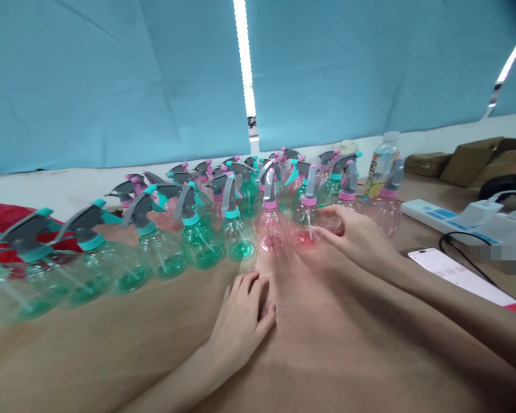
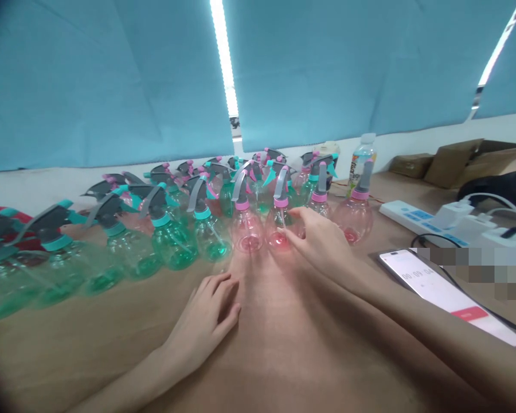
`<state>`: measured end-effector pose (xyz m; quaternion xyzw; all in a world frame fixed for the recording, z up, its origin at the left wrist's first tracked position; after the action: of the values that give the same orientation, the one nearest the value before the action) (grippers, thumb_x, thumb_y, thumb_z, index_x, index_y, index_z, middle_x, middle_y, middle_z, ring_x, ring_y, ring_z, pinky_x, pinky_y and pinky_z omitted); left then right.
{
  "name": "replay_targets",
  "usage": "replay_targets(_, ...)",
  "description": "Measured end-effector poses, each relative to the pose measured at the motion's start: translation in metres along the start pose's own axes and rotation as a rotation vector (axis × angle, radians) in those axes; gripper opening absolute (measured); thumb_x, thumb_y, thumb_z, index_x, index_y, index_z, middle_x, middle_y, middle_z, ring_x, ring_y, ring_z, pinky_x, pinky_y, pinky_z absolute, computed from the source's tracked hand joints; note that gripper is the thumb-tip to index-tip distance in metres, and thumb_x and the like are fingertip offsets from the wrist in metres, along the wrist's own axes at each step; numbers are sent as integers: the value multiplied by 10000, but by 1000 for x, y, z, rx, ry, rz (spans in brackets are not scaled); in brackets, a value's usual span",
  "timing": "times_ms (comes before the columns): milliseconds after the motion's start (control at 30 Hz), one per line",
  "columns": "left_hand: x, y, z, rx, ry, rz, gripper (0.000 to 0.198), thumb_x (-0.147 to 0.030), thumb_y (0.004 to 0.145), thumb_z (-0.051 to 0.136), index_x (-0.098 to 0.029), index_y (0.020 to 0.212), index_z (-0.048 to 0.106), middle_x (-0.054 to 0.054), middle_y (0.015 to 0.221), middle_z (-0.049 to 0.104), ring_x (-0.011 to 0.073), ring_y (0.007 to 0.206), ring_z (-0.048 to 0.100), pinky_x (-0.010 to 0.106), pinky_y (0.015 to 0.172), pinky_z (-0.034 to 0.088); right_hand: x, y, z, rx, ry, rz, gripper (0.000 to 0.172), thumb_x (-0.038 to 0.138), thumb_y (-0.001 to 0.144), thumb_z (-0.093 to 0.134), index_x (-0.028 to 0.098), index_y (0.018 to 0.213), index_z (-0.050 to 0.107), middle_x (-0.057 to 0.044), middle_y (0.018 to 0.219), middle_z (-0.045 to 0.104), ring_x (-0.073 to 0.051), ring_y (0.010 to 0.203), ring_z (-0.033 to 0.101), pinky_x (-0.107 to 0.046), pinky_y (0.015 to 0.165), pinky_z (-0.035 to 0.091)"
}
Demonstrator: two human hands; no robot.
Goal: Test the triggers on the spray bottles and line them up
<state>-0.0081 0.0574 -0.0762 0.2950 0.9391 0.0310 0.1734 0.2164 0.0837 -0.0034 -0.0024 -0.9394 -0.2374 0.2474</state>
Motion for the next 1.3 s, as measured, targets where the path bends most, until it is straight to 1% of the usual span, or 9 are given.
replay_targets(67, 0, -1, 0, 1, 1, 0, 298, -244, 918, 486, -159, 1195, 557, 154, 1313, 551, 322, 1231, 493, 529, 1003, 445, 0, 4, 5, -14, -2, 2, 491, 398, 854, 594, 149, 1275, 559, -131, 1096, 718, -319, 879, 697, -462, 773, 526)
replay_targets(167, -1, -2, 0, 4, 2, 0, 301, -237, 914, 490, -159, 1197, 558, 153, 1310, 553, 322, 1231, 493, 528, 1002, 447, 0, 11, 15, -31, 11, 6, 614, 437, 844, 606, 138, 1365, 480, -169, 1304, 624, -356, 1023, 664, -490, 840, 516)
replay_targets(233, -1, -2, 0, 6, 2, -2, 307, -237, 914, 489, -159, 1204, 555, 155, 1312, 552, 324, 1232, 491, 532, 1001, 447, -2, 15, 21, -38, 16, 21, 669, 464, 840, 609, 126, 1393, 444, -186, 1362, 578, -379, 1092, 632, -498, 856, 510)
replay_targets(300, -1, -2, 1, 9, 0, -3, 317, -237, 916, 488, -153, 1215, 551, 159, 1313, 549, 326, 1233, 489, 533, 1002, 445, -4, 19, 26, -44, 15, 41, 704, 490, 839, 604, 111, 1403, 421, -202, 1348, 583, -397, 1099, 624, -503, 839, 512)
replay_targets(467, 0, -2, 2, 21, -7, -4, 332, -229, 915, 494, -129, 1227, 548, 171, 1317, 540, 329, 1240, 477, 536, 1009, 433, -8, 23, 34, -45, 11, 76, 744, 544, 835, 591, 103, 1402, 396, -217, 1231, 645, -413, 1032, 648, -497, 774, 516)
replay_targets(667, 1, -1, 2, 22, -14, -6, 335, -232, 920, 492, -139, 1238, 546, 163, 1328, 535, 323, 1250, 470, 531, 1014, 428, -12, 28, 41, -17, -9, 65, 616, 555, 848, 574, 156, 1308, 482, -192, 1202, 654, -403, 1031, 646, -491, 783, 503)
replay_targets(867, 1, 0, 2, 19, -19, -7, 321, -233, 919, 493, -138, 1221, 549, 166, 1318, 544, 327, 1255, 471, 536, 1012, 426, -15, 29, 39, 18, -28, 45, 593, 565, 837, 596, 179, 1277, 499, -168, 1159, 672, -405, 992, 653, -462, 721, 500)
replay_targets(1133, -1, -1, -4, -22, -70, 8, 275, -224, 913, 495, -156, 1168, 571, 151, 1293, 565, 317, 1242, 490, 533, 1014, 437, -9, 17, 30, 56, -21, 22, 550, 612, 826, 584, 211, 1196, 518, -146, 1123, 670, -395, 990, 652, -461, 712, 500)
replay_targets(1300, 3, 0, -9, -67, -149, 13, 242, -236, 911, 510, -193, 1137, 586, 121, 1258, 590, 300, 1244, 505, 513, 1014, 459, 1, -5, 23, 87, 6, 21, 539, 651, 809, 594, 237, 1143, 506, -120, 1134, 663, -381, 995, 658, -462, 724, 509)
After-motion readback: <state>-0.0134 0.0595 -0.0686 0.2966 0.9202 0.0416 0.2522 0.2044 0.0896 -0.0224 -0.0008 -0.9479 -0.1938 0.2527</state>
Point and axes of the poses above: each hand's wrist, its own y-axis towards the middle knuckle, its own z-axis out of the palm, x = y × z, the point moved 9 cm from there along y, towards the middle knuckle
